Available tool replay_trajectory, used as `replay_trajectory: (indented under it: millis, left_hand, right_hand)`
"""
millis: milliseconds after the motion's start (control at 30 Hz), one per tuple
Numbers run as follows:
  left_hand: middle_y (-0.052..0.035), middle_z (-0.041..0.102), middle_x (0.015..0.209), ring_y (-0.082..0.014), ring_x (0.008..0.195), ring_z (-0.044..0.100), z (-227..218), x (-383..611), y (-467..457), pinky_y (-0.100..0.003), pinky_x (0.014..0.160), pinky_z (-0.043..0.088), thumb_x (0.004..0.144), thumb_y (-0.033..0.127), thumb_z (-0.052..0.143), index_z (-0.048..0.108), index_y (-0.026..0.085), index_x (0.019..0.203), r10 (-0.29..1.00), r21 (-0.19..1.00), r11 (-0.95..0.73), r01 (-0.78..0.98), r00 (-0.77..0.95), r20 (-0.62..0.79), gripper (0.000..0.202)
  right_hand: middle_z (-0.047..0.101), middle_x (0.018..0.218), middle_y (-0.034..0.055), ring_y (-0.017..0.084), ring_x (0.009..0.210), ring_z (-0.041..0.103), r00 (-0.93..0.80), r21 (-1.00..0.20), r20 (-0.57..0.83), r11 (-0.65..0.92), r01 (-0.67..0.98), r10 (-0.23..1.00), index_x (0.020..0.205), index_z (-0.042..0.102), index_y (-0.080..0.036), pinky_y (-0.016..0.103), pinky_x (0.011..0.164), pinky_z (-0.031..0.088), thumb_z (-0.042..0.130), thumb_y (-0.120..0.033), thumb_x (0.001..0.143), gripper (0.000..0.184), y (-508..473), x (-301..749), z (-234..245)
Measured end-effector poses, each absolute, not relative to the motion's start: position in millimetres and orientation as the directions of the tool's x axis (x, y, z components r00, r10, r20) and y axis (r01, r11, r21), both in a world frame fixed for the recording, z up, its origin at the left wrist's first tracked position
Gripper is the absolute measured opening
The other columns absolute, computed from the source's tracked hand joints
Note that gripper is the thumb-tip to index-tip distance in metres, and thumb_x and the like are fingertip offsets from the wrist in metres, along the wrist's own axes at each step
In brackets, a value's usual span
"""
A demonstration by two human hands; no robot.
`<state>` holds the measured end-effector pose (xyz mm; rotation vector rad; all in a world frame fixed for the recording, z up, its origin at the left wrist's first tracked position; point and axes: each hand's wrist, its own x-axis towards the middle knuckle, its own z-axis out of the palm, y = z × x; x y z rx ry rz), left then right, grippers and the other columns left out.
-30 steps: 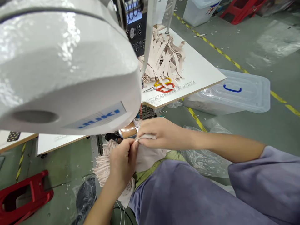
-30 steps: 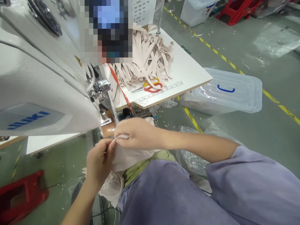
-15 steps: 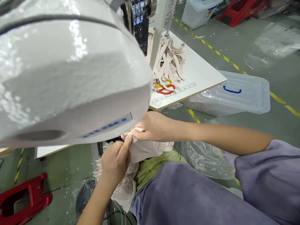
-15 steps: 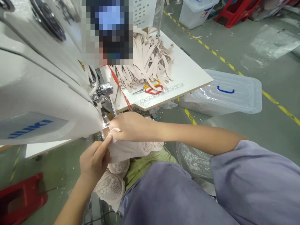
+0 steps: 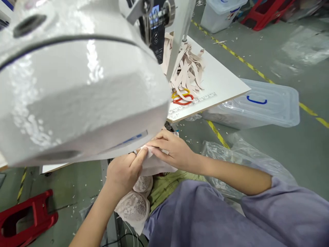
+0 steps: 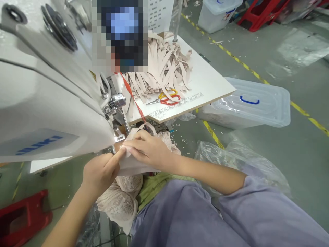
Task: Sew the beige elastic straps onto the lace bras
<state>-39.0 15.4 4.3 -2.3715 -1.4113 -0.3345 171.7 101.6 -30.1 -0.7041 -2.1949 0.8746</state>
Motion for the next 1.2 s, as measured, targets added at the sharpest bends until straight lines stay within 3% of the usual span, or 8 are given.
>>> replay_trajectory:
  millis: [67, 133, 333, 500, 633, 767, 1033, 1200]
  left_hand:
    - [0.0055, 0.047, 0.05, -0.01, 0.044, 0.043, 4.9, -27.9, 13.4, -0.03, 0.045, 0.017, 0.087, 0.007, 0.048, 0.064, 0.02, 0.114, 0.825, -0.165, -0.361, 0.918, 0.397, 0.402, 0.034]
    - [0.0046, 0.05, 0.051, -0.0105, 0.045, 0.045, 5.8, -14.6, 9.6, -0.03, 0.045, 0.017, 0.087, 0.009, 0.05, 0.063, 0.018, 0.114, 0.856, -0.154, -0.289, 0.945, 0.327, 0.4, 0.032]
    - [0.0025, 0.052, 0.053, -0.0132, 0.045, 0.046, 9.2, 9.9, 4.2, -0.031, 0.045, 0.019, 0.089, 0.009, 0.047, 0.06, 0.009, 0.117, 0.91, -0.144, -0.159, 0.977, 0.202, 0.363, 0.031]
    - [0.0032, 0.048, 0.049, -0.0132, 0.043, 0.043, 12.5, 15.3, 9.3, -0.031, 0.044, 0.018, 0.088, 0.009, 0.052, 0.062, 0.014, 0.105, 0.903, -0.139, -0.094, 0.986, 0.143, 0.404, 0.021]
    - [0.0045, 0.043, 0.045, -0.0123, 0.039, 0.037, 13.6, 17.4, 12.7, -0.03, 0.044, 0.017, 0.088, 0.009, 0.052, 0.063, 0.018, 0.099, 0.894, -0.108, -0.06, 0.992, 0.101, 0.436, 0.018]
    - [0.0042, 0.045, 0.046, -0.0125, 0.038, 0.037, 11.9, 17.6, 12.8, -0.029, 0.043, 0.017, 0.088, 0.012, 0.052, 0.062, 0.018, 0.102, 0.898, -0.103, -0.052, 0.993, 0.091, 0.431, 0.018]
    - [0.0025, 0.051, 0.05, -0.0153, 0.039, 0.039, 3.8, 14.9, 8.7, -0.03, 0.044, 0.017, 0.091, 0.016, 0.05, 0.059, 0.018, 0.108, 0.907, -0.127, -0.034, 0.991, 0.084, 0.413, 0.02]
    - [0.0015, 0.053, 0.052, -0.0159, 0.042, 0.041, 5.3, 17.3, 11.2, -0.03, 0.046, 0.018, 0.091, 0.016, 0.05, 0.059, 0.017, 0.107, 0.914, -0.124, -0.045, 0.991, 0.091, 0.395, 0.019]
  right_hand:
    - [0.059, 0.108, 0.0056, 0.011, 0.073, 0.057, -0.592, -0.87, 0.237, 0.439, 0.222, 0.77, 0.13, 0.051, -0.024, 0.027, 0.068, 0.05, 0.055, -0.033, 0.096, 0.035, 96.4, 173.1, -34.5]
    - [0.058, 0.114, 0.0071, 0.01, 0.066, 0.053, -0.564, -0.909, 0.177, 0.354, 0.221, 0.807, 0.131, 0.048, -0.024, 0.026, 0.061, 0.049, 0.055, -0.031, 0.095, 0.037, 94.5, 173.1, -36.2]
    - [0.059, 0.105, 0.008, 0.02, 0.091, 0.057, -0.578, -0.827, 0.299, 0.508, 0.24, 0.759, 0.113, 0.066, -0.025, 0.029, 0.069, 0.051, 0.057, -0.023, 0.088, 0.027, 115.4, 168.0, -24.4]
    - [0.063, 0.092, 0.0061, 0.023, 0.093, 0.06, -0.666, -0.846, 0.193, 0.466, 0.259, 0.72, 0.104, 0.07, -0.022, 0.03, 0.074, 0.052, 0.057, -0.019, 0.082, 0.026, 138.4, 160.8, -11.0]
    - [0.067, 0.109, 0.0058, 0.024, 0.101, 0.063, -0.713, -0.876, 0.171, 0.437, 0.206, 0.68, 0.101, 0.072, -0.02, 0.032, 0.082, 0.054, 0.056, -0.016, 0.078, 0.028, 150.0, 154.4, -2.0]
    - [0.061, 0.133, 0.0073, 0.023, 0.113, 0.062, -0.731, -0.904, 0.198, 0.41, 0.121, 0.653, 0.108, 0.072, -0.021, 0.036, 0.093, 0.054, 0.056, -0.016, 0.078, 0.034, 156.7, 151.6, -3.3]
    - [0.059, 0.137, 0.008, 0.024, 0.122, 0.059, -0.76, -0.912, 0.201, 0.402, 0.086, 0.618, 0.109, 0.072, -0.02, 0.039, 0.105, 0.046, 0.056, -0.021, 0.081, 0.032, 163.9, 153.7, -11.7]
    - [0.06, 0.136, 0.0081, 0.024, 0.121, 0.058, -0.754, -0.908, 0.237, 0.416, 0.053, 0.613, 0.11, 0.072, -0.021, 0.038, 0.099, 0.049, 0.054, -0.02, 0.083, 0.032, 164.2, 158.4, -11.0]
